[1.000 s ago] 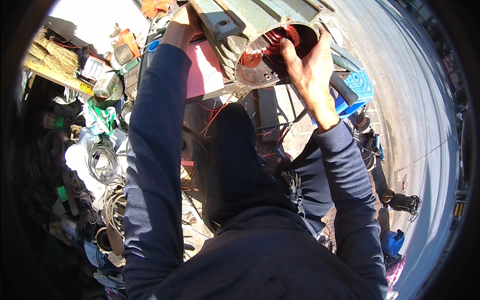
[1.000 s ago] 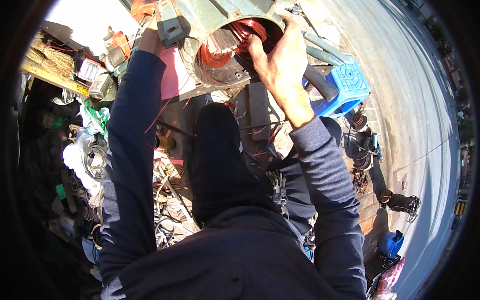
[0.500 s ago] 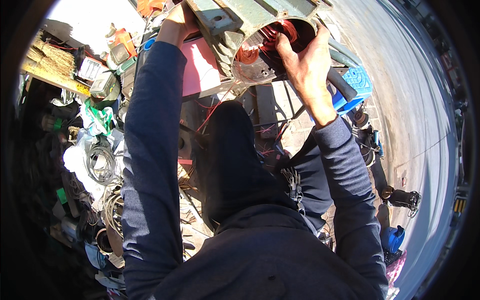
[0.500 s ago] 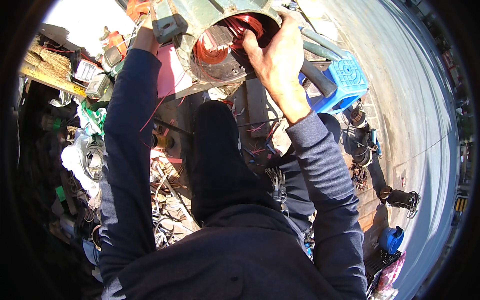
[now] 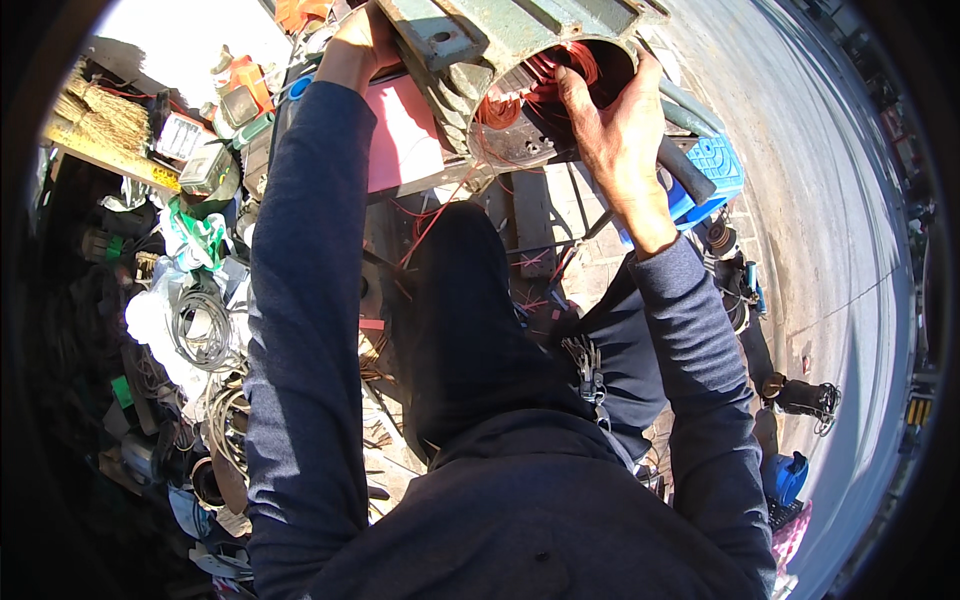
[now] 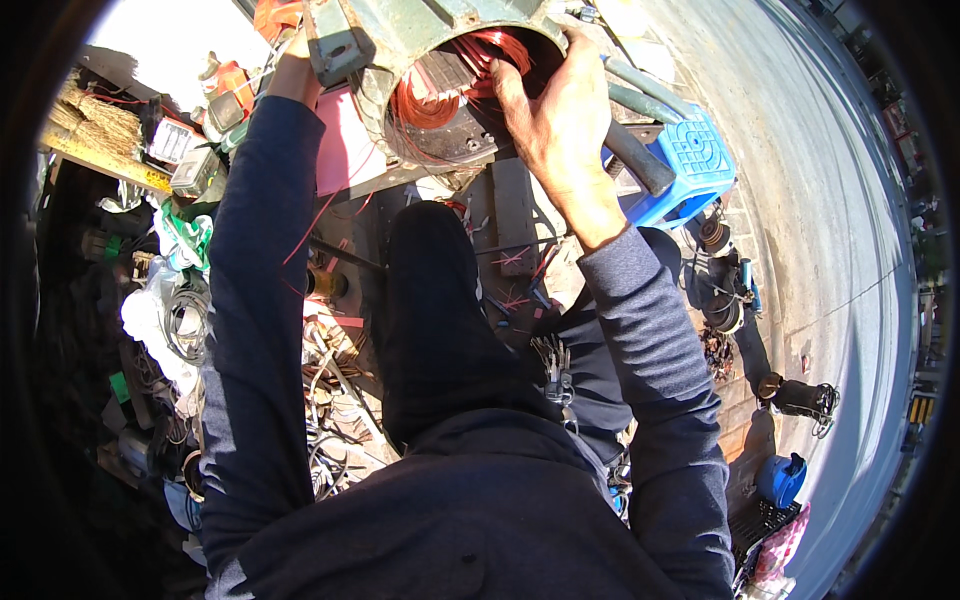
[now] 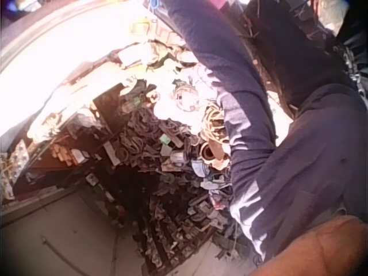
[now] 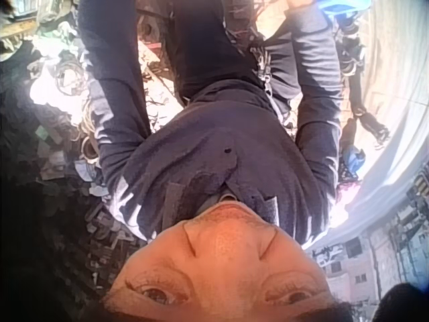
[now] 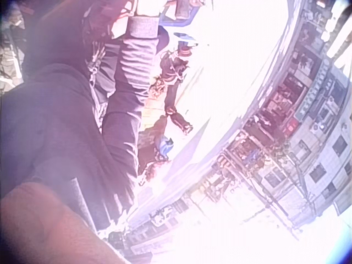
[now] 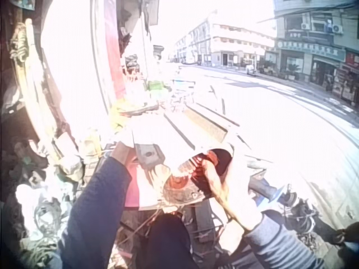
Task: The person sits at a cluttered outdoor workbench and uses a screwdriver and pliers to strip and cut red wires from a motor housing. They repeatedly insert and remove wire ends, trim insulation, and adjust the coil assembly by hand.
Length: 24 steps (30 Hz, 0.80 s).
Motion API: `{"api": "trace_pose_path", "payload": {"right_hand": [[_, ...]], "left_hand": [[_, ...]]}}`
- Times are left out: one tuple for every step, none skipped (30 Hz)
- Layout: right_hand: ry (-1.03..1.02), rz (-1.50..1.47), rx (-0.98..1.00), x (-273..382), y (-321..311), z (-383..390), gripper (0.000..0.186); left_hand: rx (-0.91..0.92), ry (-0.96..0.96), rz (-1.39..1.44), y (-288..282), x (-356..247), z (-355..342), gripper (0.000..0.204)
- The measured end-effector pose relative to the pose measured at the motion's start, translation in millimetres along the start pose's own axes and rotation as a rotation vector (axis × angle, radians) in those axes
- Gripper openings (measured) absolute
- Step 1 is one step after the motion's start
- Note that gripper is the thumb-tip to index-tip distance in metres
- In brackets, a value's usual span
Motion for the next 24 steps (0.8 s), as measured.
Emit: {"api": "trace_pose_path", "payload": {"right_hand": [[-0.011,-0.003,0.003,0.2,0.2,-0.1,0.07],[-0.022,-0.007,0.007,0.8,0.6,-0.1,0.07],[-0.024,-0.007,0.004,1.1,0.8,-0.1,0.07],[-0.027,-0.007,0.001,1.5,1.0,-0.2,0.07],[-0.034,-0.013,-0.004,2.4,0.8,-0.1,0.069],[-0.018,-0.012,-0.003,2.0,1.2,-0.2,0.069],[-0.005,-0.017,-0.003,2.1,1.3,0.0,0.068],[0.007,-0.023,-0.004,2.2,1.5,0.1,0.067],[0.009,-0.025,-0.013,2.9,1.5,0.0,0.067],[0.011,-0.026,-0.023,3.5,1.6,0.0,0.067],[0.014,-0.028,-0.032,4.1,2.0,0.0,0.067],[0.042,0.001,-0.038,3.1,2.8,0.1,0.068],[0.069,0.03,-0.044,2.1,3.9,0.1,0.068],[0.096,0.058,-0.05,1.0,4.9,0.1,0.069],[0.104,0.075,-0.056,1.1,5.8,0.2,0.069],[0.112,0.091,-0.063,1.0,6.5,-0.1,0.068],[0.119,0.108,-0.07,0.9,6.2,-0.1,0.068],[0.111,0.089,-0.064,1.6,6.5,-0.7,0.067],[0.101,0.07,-0.058,2.3,6.4,-1.4,0.066],[0.112,0.041,-0.048,2.0,5.8,-1.4,0.065],[0.082,0.055,-0.057,4.1,4.3,-2.6,0.064],[0.079,0.083,-0.049,4.6,3.6,-3.1,0.064],[0.113,0.11,-0.032,3.0,3.1,-2.7,0.064],[0.149,0.136,-0.015,1.2,2.9,-2.0,0.064]], "left_hand": [[0.0,0.002,0.0,0.4,0.3,0.4,0.034],[0.0,0.0,0.0,-0.1,0.5,1.1,0.033],[-0.003,-0.001,0.001,-0.3,0.5,1.6,0.033],[-0.005,-0.001,0.0,-0.6,0.4,1.5,0.033],[-0.004,0.002,0.002,-0.4,0.4,1.6,0.033],[-0.003,0.001,0.0,-0.7,0.5,1.7,0.033],[0.001,0.0,0.002,-0.3,0.9,2.1,0.033],[-0.001,0.002,0.0,-0.6,0.6,1.9,0.033],[0.0,0.003,0.001,-0.8,0.8,2.5,0.033],[0.001,0.002,0.001,-1.2,0.7,2.5,0.032],[0.001,-0.001,-0.002,-0.6,1.3,2.8,0.032],[0.001,0.001,-0.003,-0.9,0.9,2.6,0.032],[-0.001,0.003,-0.001,-0.7,0.9,2.8,0.032],[-0.001,0.003,-0.004,-0.8,0.3,2.4,0.032],[-0.001,0.004,-0.003,-0.6,0.0,2.7,0.032],[-0.001,0.003,-0.006,-0.2,-0.2,2.3,0.032],[-0.003,0.002,-0.008,-0.1,-0.2,2.6,0.032],[-0.002,0.001,-0.009,0.5,-0.1,2.3,0.031],[-0.003,0.002,-0.01,0.4,-0.3,1.9,0.031],[-0.006,0.001,-0.01,0.3,0.1,1.7,0.031],[-0.003,-0.002,-0.01,0.9,0.7,0.8,0.031],[-0.002,0.0,-0.008,1.1,0.9,-0.3,0.031],[-0.004,-0.003,-0.01,1.3,1.6,-1.1,0.031],[-0.004,-0.004,-0.01,1.2,2.1,-1.8,0.031]]}}
Point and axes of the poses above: each hand's wrist, its own z-axis away from the middle knuckle, its own y-axis out of the palm, x = y × z, the point moved 6 cm from there along -z, towards the middle knuckle, and after that the axes turned 5 degrees about -z, right-handed, at the moved point
